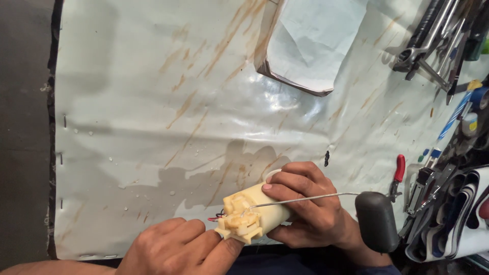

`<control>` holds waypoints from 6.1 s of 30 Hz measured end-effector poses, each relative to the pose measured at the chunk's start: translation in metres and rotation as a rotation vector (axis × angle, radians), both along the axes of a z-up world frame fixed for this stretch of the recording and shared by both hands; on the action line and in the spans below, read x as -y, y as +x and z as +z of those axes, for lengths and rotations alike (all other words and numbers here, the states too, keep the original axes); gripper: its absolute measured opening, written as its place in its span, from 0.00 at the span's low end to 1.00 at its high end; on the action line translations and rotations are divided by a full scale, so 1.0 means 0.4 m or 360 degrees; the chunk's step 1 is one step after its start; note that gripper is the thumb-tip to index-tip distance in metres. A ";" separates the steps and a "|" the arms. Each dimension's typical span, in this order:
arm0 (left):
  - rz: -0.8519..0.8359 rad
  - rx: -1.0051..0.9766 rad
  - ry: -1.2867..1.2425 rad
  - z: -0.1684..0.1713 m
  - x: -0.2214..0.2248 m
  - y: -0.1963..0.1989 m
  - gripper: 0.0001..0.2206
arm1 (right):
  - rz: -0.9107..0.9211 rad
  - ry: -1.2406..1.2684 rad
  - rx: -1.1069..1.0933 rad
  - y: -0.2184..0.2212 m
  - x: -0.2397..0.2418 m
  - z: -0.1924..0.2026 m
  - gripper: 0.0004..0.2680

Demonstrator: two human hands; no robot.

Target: Inspect and repair a motorcycle fuel pump assembly on a workbench.

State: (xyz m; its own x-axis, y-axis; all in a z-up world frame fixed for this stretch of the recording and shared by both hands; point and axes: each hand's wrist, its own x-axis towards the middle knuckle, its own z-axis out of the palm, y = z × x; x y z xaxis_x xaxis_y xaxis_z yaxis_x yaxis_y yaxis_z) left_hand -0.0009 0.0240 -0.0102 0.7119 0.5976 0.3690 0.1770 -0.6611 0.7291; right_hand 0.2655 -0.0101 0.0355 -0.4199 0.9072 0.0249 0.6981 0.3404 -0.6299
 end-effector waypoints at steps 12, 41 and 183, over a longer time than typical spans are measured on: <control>-0.0002 0.0023 -0.0072 0.006 -0.012 0.000 0.06 | -0.0015 0.0000 0.0025 -0.005 0.001 0.000 0.23; -0.0016 0.0043 0.0273 -0.007 0.018 -0.021 0.06 | 0.0003 -0.0005 0.0031 -0.011 0.000 0.010 0.23; 0.0776 0.0132 -0.0775 0.058 0.040 0.051 0.04 | -0.0237 0.0152 0.0391 -0.104 0.036 0.047 0.25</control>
